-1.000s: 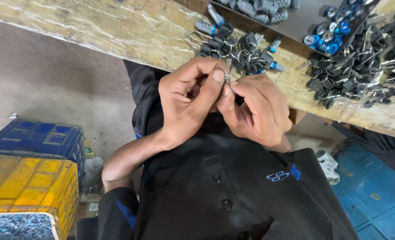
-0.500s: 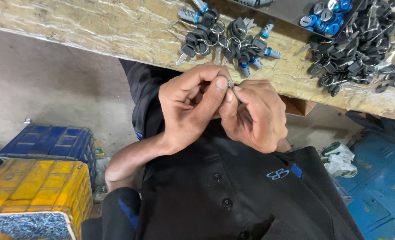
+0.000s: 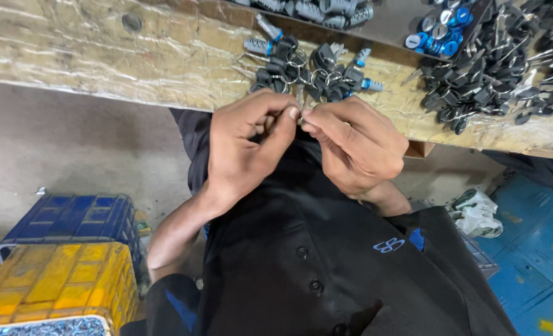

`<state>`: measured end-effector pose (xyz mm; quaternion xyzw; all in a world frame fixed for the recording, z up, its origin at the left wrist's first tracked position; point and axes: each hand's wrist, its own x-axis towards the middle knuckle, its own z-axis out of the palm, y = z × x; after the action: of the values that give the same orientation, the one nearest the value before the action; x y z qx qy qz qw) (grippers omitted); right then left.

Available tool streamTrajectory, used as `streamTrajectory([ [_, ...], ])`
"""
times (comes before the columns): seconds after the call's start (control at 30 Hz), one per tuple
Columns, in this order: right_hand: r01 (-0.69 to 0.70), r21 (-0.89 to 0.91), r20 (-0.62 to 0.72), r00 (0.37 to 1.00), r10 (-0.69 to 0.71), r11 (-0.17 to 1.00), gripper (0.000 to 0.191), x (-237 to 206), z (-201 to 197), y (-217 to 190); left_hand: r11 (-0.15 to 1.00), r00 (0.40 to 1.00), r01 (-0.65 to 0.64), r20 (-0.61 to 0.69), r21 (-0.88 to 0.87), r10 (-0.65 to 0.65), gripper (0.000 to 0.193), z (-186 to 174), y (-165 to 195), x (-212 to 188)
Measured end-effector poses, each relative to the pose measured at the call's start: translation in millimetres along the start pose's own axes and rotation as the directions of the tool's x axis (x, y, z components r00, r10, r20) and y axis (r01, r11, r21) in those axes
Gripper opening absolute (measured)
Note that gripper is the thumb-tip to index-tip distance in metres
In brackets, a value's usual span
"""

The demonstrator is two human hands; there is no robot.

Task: The person sits at a workbench and assembles padlock components by hand. They pick gray lock bodies from a tray, insert keys into the lock cylinders, press blue caps onto the assemblies, and place the finished locks in a row on the bench.

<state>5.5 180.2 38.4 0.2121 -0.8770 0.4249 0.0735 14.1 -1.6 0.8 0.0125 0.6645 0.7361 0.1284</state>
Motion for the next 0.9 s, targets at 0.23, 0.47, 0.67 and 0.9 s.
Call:
streamTrajectory([
  [0.23, -0.151, -0.272, -0.136, 0.984, 0.117, 0.950, 0.011, 26.5, -16.3, 12.8, 0.789, 0.920, 0.391, 0.167, -0.474, -0.356, 0.006, -12.6, -14.9, 8.8],
  [0.47, -0.111, -0.267, 0.093, 0.986, 0.140, 0.957, 0.022, 46.8, -46.7, 95.2, 0.676, 0.953, 0.287, 0.136, -0.679, -0.269, 0.013, -21.6, -8.2, 15.2],
  [0.67, -0.179, -0.228, 0.060, 0.979, 0.197, 0.957, 0.029, 45.4, -46.4, 94.3, 0.699, 0.970, 0.232, 0.106, -0.676, -0.220, 0.013, -25.1, -3.4, 13.5],
  [0.9, -0.225, -0.208, 0.094, 0.964, 0.249, 0.952, 0.026, 32.4, -44.1, 98.7, 0.716, 0.969, 0.240, 0.113, -0.655, -0.222, 0.010, -15.5, -2.1, 15.8],
])
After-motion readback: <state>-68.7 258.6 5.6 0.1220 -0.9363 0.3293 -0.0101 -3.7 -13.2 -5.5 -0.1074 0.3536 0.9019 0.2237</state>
